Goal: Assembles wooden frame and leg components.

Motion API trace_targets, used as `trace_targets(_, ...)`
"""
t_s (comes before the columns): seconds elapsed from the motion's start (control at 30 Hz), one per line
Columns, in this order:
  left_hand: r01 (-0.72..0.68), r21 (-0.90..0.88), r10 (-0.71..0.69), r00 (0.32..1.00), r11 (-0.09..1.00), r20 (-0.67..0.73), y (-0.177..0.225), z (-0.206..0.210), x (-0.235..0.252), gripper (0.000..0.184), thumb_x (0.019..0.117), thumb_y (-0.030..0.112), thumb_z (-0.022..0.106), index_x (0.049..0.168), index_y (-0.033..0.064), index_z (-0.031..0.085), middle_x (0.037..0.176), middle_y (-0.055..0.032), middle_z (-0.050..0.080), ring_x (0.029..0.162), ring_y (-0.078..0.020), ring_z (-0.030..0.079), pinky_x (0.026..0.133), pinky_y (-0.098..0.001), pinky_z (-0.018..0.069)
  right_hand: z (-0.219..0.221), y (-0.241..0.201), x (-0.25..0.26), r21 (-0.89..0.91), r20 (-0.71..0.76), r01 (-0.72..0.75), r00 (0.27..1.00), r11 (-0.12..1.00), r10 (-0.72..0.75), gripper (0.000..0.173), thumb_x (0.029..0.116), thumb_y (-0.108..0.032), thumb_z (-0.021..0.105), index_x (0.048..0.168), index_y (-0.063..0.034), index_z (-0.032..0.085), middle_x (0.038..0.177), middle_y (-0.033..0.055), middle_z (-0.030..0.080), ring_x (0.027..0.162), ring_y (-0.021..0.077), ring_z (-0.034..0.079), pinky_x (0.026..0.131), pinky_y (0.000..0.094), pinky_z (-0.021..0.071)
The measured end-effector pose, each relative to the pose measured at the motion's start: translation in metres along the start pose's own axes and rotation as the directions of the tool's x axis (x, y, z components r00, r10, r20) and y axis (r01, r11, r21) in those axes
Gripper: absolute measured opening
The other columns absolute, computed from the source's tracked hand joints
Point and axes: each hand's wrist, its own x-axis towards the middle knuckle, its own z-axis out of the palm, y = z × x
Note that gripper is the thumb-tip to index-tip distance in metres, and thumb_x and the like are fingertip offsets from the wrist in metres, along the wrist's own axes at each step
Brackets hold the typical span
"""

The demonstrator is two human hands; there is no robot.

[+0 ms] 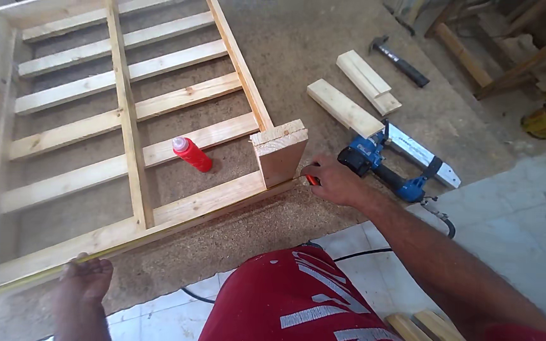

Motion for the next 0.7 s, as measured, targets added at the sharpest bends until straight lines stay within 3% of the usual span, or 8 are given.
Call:
trace_targets(0.13, -0.03, -0.022, 0.03, 0.999, 0.999, 0.024, -0.002, 0.001, -0.006, 0.039, 0.1123, 0.038, 0.029, 0.095, 0.0207, 0.059, 0.071, 0.0066, 0.064, 0.067, -0.0067, 0.066, 0.066, -0.0271, 0.059, 0.002, 0.0, -0.002, -0.018, -0.002, -0.005, 1.0, 1.0, 0.005, 0.042, 0.0875, -0.021, 0.073, 0.129, -0.0283, 0.07, 0.123, 0.0086, 0.059, 0.113, 0.0281, 0.059, 0.09, 0.0481, 0.0545)
trace_targets(0.2, -0.07, 0.031, 0.064, 0.983, 0.997, 0.172, -0.009, 0.012, -0.033, 0.039, 0.1127, 0.04, 0.027, 0.099, 0.0214, 0.059, 0.077, 0.006, 0.067, 0.073, -0.0078, 0.069, 0.071, -0.029, 0.0604, 0.004, -0.004, -0.011, 0.002, 0.015, -0.003, 1.0, 1.0, 0.003, 0.045, 0.0864, -0.021, 0.074, 0.13, -0.0307, 0.07, 0.123, 0.0082, 0.061, 0.111, 0.0276, 0.061, 0.087, 0.0497, 0.0564)
trace_targets(0.33, -0.164, 0.416, -0.15, 0.767, 0.895, 0.624, -0.066, 0.07, -0.146, 0.036, 0.1031, 0.044, 0.052, 0.104, 0.0143, 0.071, 0.097, -0.0039, 0.077, 0.09, -0.0182, 0.074, 0.084, -0.0391, 0.0621, 0.035, -0.018, -0.033, 0.177, 0.121, -0.034, 0.993, 0.984, 0.013, 0.063, 0.0806, -0.019, 0.078, 0.141, -0.0262, 0.062, 0.13, 0.0111, 0.062, 0.113, 0.029, 0.063, 0.091, 0.0529, 0.0564)
trace_targets(0.4, -0.359, 0.713, -0.446, 0.589, 0.603, 0.674, -0.1, 0.101, -0.189, 0.038, 0.1042, 0.033, 0.054, 0.124, 0.0046, 0.069, 0.117, -0.0117, 0.075, 0.106, -0.0241, 0.073, 0.096, -0.0438, 0.0596, 0.059, -0.02, -0.039, 0.233, 0.139, -0.061, 0.99, 0.971, 0.029, 0.058, 0.0795, -0.019, 0.081, 0.135, -0.0194, 0.064, 0.128, 0.0098, 0.064, 0.112, 0.0265, 0.064, 0.093, 0.0504, 0.0567)
trace_targets(0.47, -0.672, 0.726, -0.716, 0.434, 0.147, 0.547, -0.114, 0.131, -0.21, 0.038, 0.1062, 0.038, 0.053, 0.136, 0.0197, 0.068, 0.128, -0.0039, 0.072, 0.119, -0.0191, 0.068, 0.108, -0.0472, 0.0518, 0.078, -0.011, -0.043, 0.227, 0.114, -0.079, 0.992, 0.971, 0.054, 0.056, 0.0791, -0.019, 0.082, 0.132, -0.0148, 0.066, 0.128, 0.01, 0.065, 0.113, 0.0272, 0.065, 0.095, 0.0501, 0.0559)
trace_targets(0.5, -0.749, 0.662, -0.758, 0.422, 0.017, 0.497, -0.113, 0.144, -0.217, 0.036, 0.1065, 0.039, 0.052, 0.131, 0.021, 0.071, 0.123, -0.0049, 0.073, 0.116, -0.0219, 0.069, 0.105, -0.0525, 0.0513, 0.085, -0.003, -0.045, 0.206, 0.099, -0.098, 0.992, 0.974, 0.079, 0.055, 0.0804, -0.02, 0.082, 0.132, -0.013, 0.065, 0.129, 0.0105, 0.065, 0.115, 0.0277, 0.064, 0.097, 0.0495, 0.055)
trace_targets(0.6, -0.838, 0.543, -0.558, 0.475, -0.051, 0.68, -0.094, 0.177, -0.231, 0.032, 0.1054, 0.036, 0.055, 0.109, 0.0121, 0.077, 0.097, -0.0103, 0.075, 0.093, -0.0275, 0.073, 0.088, -0.0578, 0.057, 0.111, 0.028, -0.046, 0.112, 0.037, -0.192, 0.981, 0.975, 0.189, 0.055, 0.0853, -0.027, 0.077, 0.135, -0.0111, 0.061, 0.13, 0.0138, 0.063, 0.12, 0.0305, 0.062, 0.099, 0.0491, 0.0545)
trace_targets(0.7, -0.941, 0.338, -0.129, 0.337, -0.016, 0.933, -0.095, 0.222, -0.234, 0.031, 0.0984, 0.033, 0.068, 0.12, 0.0103, 0.074, 0.115, -0.0106, 0.073, 0.109, -0.0284, 0.07, 0.095, -0.0539, 0.0568, 0.13, 0.04, -0.042, 0.047, 0.057, -0.24, 0.97, 0.97, 0.237, 0.057, 0.0895, -0.031, 0.075, 0.14, -0.0112, 0.059, 0.139, 0.0171, 0.059, 0.134, 0.0362, 0.053, 0.108, 0.055, 0.0471)
